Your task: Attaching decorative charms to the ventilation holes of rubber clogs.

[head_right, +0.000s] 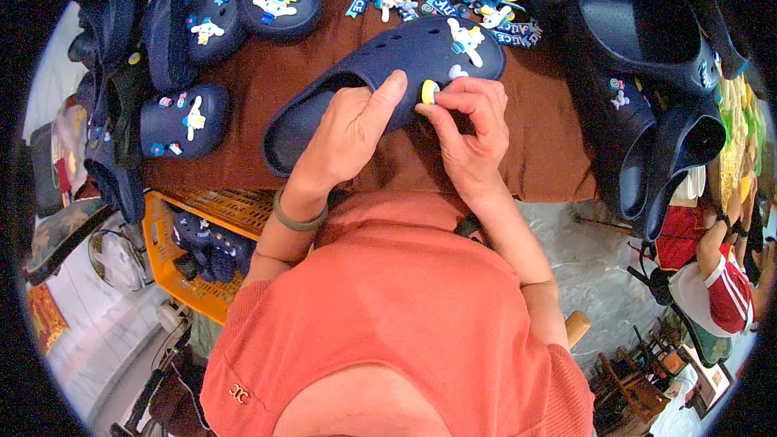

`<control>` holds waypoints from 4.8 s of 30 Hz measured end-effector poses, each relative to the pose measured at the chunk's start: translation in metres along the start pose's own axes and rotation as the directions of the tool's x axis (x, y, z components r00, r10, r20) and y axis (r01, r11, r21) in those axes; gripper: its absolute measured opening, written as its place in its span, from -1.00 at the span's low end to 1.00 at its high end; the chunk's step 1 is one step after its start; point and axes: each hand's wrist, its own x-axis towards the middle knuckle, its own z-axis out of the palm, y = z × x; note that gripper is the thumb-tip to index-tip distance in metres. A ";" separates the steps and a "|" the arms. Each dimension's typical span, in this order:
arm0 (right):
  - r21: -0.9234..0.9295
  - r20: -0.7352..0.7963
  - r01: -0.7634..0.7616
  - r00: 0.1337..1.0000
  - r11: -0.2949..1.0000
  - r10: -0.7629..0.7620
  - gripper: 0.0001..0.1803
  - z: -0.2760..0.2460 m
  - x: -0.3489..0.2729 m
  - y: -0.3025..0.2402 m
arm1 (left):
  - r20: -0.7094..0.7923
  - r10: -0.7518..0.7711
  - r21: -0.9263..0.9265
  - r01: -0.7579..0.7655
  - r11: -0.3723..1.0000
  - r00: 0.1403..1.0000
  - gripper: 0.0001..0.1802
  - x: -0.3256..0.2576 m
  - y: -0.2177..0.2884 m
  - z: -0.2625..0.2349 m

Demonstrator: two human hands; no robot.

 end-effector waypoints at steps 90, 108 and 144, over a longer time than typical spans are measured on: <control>-0.060 0.870 0.137 0.493 0.989 -0.016 -0.72 -0.015 0.147 0.024 | 0.108 0.111 0.166 -0.128 0.978 0.988 -0.47 0.008 -0.015 -0.024; -0.084 0.723 0.042 0.690 0.996 0.032 -0.83 0.002 0.124 0.022 | 0.047 0.142 0.072 -0.145 0.987 0.989 -0.49 0.009 -0.009 -0.022; -0.184 0.541 0.230 0.835 0.956 -0.097 -0.79 -0.024 0.102 0.000 | 0.064 0.022 0.165 -0.033 0.986 0.998 -0.42 0.001 0.001 -0.029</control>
